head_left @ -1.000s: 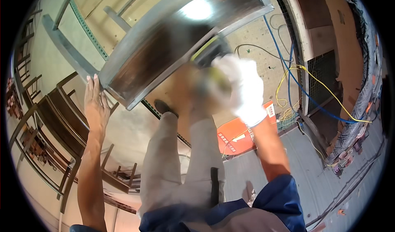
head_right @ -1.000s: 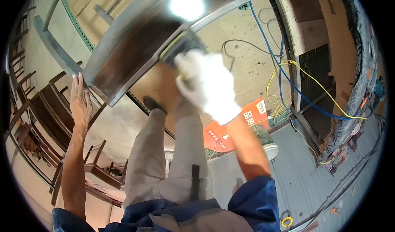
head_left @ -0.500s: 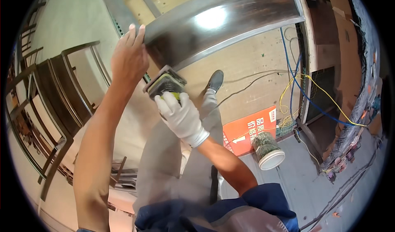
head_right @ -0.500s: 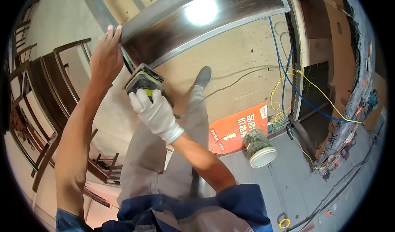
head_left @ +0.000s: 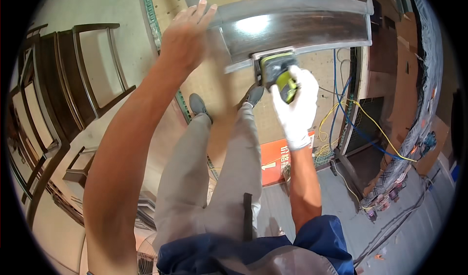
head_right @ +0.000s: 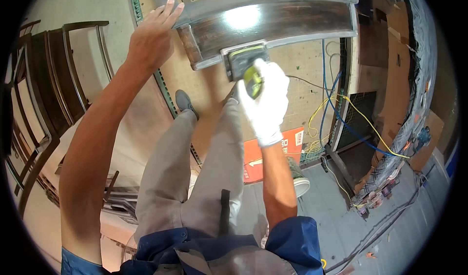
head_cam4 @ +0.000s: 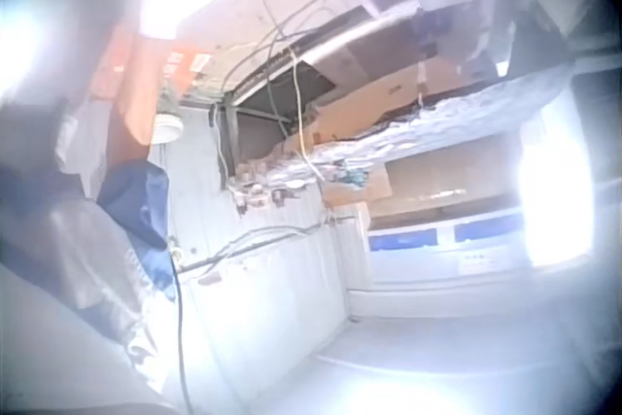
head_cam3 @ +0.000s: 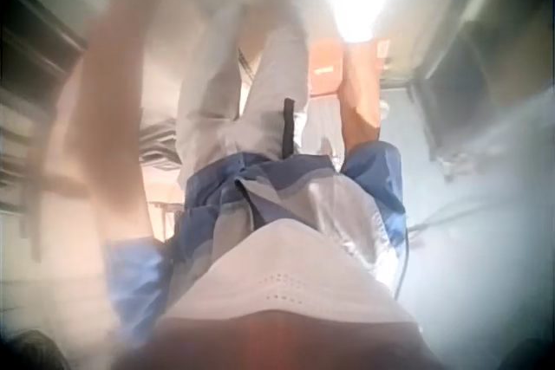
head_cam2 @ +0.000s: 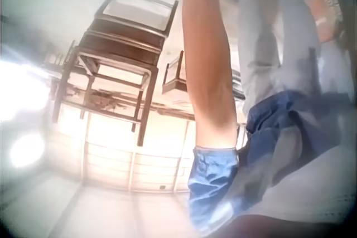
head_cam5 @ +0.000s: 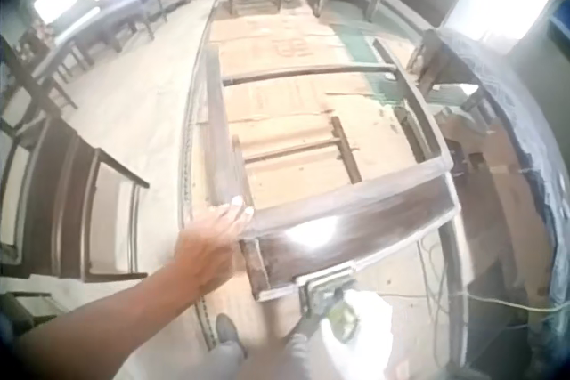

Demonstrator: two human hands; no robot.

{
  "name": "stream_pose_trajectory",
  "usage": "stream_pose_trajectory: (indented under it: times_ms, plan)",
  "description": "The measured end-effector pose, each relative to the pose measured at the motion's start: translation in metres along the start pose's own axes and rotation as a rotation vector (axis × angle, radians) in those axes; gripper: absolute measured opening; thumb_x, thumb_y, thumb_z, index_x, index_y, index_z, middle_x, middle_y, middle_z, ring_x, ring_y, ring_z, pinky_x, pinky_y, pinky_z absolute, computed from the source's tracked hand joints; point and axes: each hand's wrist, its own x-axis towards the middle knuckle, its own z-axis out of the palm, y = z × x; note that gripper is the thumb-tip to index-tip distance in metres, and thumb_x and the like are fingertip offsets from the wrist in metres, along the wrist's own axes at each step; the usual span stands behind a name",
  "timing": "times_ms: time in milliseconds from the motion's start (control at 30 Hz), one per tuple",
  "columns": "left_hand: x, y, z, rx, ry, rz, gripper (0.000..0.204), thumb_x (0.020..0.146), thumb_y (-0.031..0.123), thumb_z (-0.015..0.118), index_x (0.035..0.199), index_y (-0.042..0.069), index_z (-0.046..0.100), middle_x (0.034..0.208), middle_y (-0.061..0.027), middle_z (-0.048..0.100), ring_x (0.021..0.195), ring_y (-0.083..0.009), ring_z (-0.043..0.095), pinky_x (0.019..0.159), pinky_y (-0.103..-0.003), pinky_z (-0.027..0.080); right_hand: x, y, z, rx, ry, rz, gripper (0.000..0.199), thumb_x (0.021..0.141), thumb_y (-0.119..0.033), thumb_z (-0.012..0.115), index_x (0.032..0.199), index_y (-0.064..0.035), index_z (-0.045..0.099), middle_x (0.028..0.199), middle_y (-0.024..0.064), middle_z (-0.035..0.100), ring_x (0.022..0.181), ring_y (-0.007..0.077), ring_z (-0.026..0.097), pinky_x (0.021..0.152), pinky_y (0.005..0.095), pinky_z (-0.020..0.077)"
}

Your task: The person uses a power sander to smooth the wooden surfaces of a chair frame, moving the tool along the legs, rails, and back.

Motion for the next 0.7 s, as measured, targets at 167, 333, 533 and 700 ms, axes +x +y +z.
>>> stream_pose_trajectory:
  times_ms: [167,333,533,700]
  plan:
    - [0.001,-0.007,0.002,-0.038,-0.043,0.009,0.072,0.083,-0.009,0.06,0.152,0.011,0.057,0.155,-0.0137,0.059,0.132,-0.0311,0.061,0.11,-0.04,0.053,-0.035,-0.099,0.03,-0.036,-0.308,-0.079,0.055,0.081,-0.018,0.087,0.132,-0.0097,0.068,0.124,0.0132,0.067,0.105,0.0359,0.064,0.094,0.0437,0.0532]
    - [0.001,-0.015,-0.015,-0.158,-0.127,-0.044,0.067,0.089,-0.007,0.059,0.154,0.01,0.055,0.157,-0.0112,0.058,0.134,-0.0319,0.06,0.113,-0.04,0.05,-0.036,-0.144,0.046,0.13,-0.41,-0.114,0.053,0.086,-0.017,0.077,0.137,-0.017,0.065,0.126,0.0077,0.064,0.096,0.0325,0.062,0.074,0.0396,0.0596]
    - [-0.1,-0.025,-0.029,-0.454,-0.059,-0.251,0.053,0.099,0.005,0.055,0.151,0.016,0.059,0.147,-0.0148,0.065,0.124,-0.0382,0.065,0.101,-0.048,0.055,-0.019,-0.134,0.02,-0.208,-0.375,-0.037,0.055,0.081,-0.012,0.08,0.134,-0.0217,0.069,0.125,0.0054,0.068,0.097,0.0359,0.064,0.073,0.0437,0.0604]
    - [-0.317,-0.005,-0.034,-0.476,-0.484,-0.628,0.044,0.107,0.021,0.056,0.151,0.014,0.06,0.123,-0.0247,0.072,0.114,-0.0427,0.068,0.097,-0.051,0.054,-0.023,-0.147,0.043,-0.221,-0.493,-0.211,0.051,0.085,-0.011,0.073,0.135,-0.0191,0.066,0.119,0.0068,0.066,0.098,0.0358,0.064,0.073,0.0421,0.061]
